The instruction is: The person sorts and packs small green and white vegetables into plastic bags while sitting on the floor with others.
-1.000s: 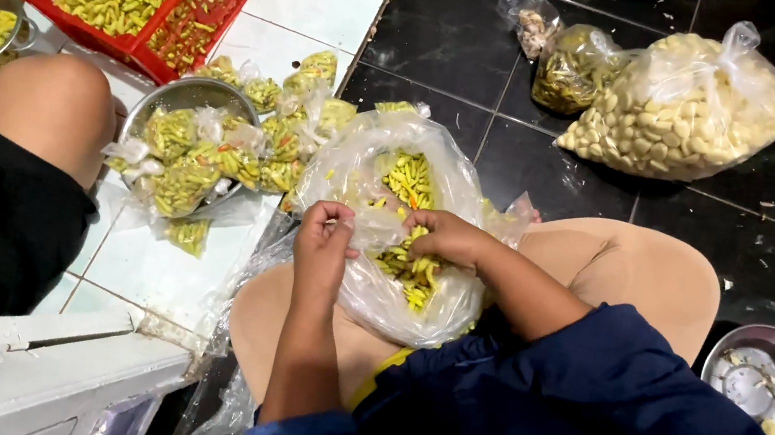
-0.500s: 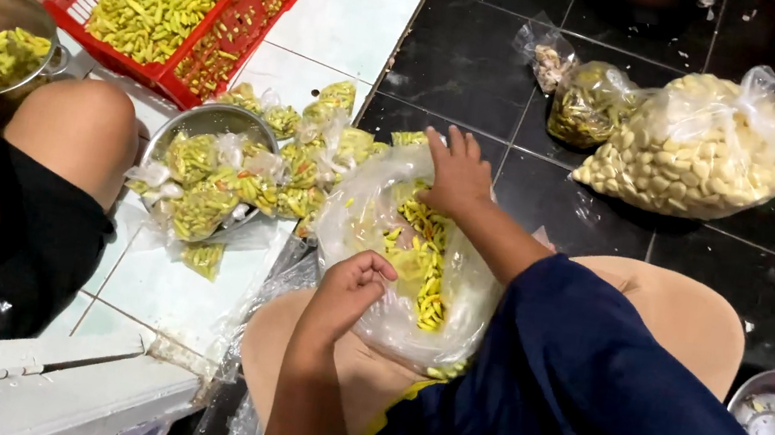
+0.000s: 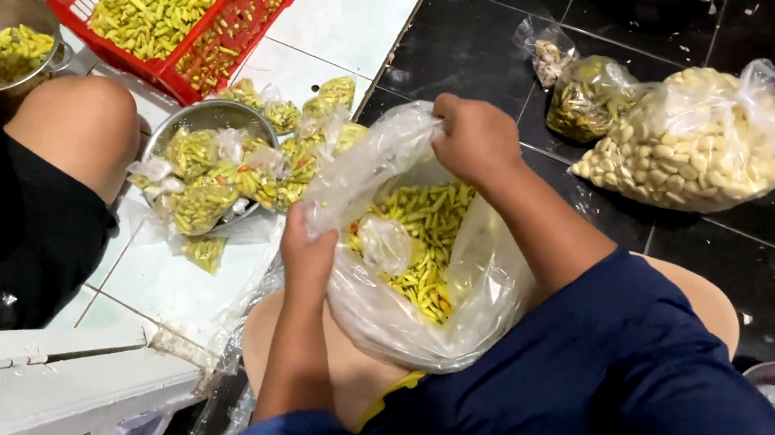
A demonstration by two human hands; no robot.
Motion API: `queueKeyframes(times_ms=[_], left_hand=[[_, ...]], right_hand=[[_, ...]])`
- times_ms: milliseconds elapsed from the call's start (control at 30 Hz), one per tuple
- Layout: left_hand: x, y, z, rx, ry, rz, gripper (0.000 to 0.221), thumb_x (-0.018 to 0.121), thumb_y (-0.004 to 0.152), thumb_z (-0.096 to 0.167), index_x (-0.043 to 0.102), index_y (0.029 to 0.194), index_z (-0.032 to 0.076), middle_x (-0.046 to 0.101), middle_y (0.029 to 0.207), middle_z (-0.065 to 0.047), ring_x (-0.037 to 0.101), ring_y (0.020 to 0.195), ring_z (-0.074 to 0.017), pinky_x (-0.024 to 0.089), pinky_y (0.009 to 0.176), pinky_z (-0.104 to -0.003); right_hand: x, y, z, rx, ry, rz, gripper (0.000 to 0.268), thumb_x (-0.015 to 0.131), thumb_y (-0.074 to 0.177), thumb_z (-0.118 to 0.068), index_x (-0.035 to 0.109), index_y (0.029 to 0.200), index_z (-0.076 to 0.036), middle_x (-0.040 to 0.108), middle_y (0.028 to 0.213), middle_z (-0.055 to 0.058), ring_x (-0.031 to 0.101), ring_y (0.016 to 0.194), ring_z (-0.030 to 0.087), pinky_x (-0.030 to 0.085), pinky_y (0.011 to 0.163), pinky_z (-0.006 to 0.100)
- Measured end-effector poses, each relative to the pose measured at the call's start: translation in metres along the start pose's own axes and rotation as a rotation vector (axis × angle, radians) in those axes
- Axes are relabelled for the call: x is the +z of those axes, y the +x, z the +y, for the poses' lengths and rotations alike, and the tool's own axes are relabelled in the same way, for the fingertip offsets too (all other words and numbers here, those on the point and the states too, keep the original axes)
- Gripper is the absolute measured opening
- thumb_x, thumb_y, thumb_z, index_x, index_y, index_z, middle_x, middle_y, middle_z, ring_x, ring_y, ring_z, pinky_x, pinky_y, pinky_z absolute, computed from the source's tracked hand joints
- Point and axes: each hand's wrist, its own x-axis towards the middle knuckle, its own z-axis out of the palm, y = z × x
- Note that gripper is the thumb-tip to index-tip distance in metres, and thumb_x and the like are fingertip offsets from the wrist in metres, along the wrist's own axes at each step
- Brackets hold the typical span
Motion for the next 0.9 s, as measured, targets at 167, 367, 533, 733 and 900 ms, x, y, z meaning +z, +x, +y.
queueKeyframes(times_ms=[167, 367, 533, 733, 900], left_hand=[[-0.028, -0.027, 0.067, 0.186, -0.415, 0.062, 0.045, 0.066, 0.075, -0.011, 0.063, 0.115, 0.009, 0.068, 0.107, -0.009, 0.064, 0.102, -0.0180, 0.054, 0.096, -0.035], [-0.058, -0.044, 0.122, 0.234, -0.497, -0.022, 0.036, 0.067, 0.083, -0.008, 0.059, 0.115, 0.006, 0.066, 0.111, -0.005, 0.062, 0.101, -0.0128, 0.050, 0.095, -0.024], [-0.060, -0.037, 0.127, 0.220, -0.397, -0.058, 0.051, 0.059, 0.076, -0.015, 0.056, 0.123, 0.006, 0.065, 0.118, -0.008, 0.063, 0.107, -0.0169, 0.049, 0.100, -0.027], [-0.050, -0.049, 0.126, 0.145, -0.409, -0.076, 0.029, 0.062, 0.086, -0.006, 0.059, 0.113, 0.005, 0.067, 0.105, -0.006, 0.061, 0.093, -0.0126, 0.049, 0.090, -0.024], [-0.036, -0.054, 0.126, 0.158, -0.456, -0.042, 0.028, 0.070, 0.085, -0.002, 0.063, 0.109, 0.010, 0.067, 0.092, -0.001, 0.063, 0.077, -0.0073, 0.058, 0.073, -0.025]], right_hand=[[-0.050, -0.026, -0.012, -0.053, 0.069, 0.081, 0.030, 0.068, 0.086, -0.012, 0.070, 0.116, -0.010, 0.072, 0.091, 0.016, 0.070, 0.095, 0.045, 0.055, 0.082, 0.060], [-0.080, -0.041, -0.017, -0.151, 0.024, 0.280, 0.029, 0.070, 0.068, -0.011, 0.076, 0.096, -0.011, 0.073, 0.077, 0.009, 0.066, 0.065, 0.035, 0.051, 0.059, 0.046], [-0.088, -0.042, -0.003, -0.123, -0.083, 0.190, 0.032, 0.073, 0.070, -0.025, 0.078, 0.099, -0.014, 0.075, 0.085, 0.009, 0.069, 0.073, 0.035, 0.054, 0.065, 0.046], [-0.056, -0.046, 0.007, -0.212, -0.141, 0.327, 0.030, 0.075, 0.079, -0.025, 0.073, 0.106, -0.014, 0.071, 0.102, 0.006, 0.066, 0.091, 0.033, 0.053, 0.075, 0.045], [0.003, -0.074, -0.010, -0.313, 0.340, 0.034, 0.014, 0.065, 0.081, -0.002, 0.073, 0.090, -0.009, 0.068, 0.086, 0.011, 0.068, 0.088, 0.035, 0.054, 0.083, 0.045]])
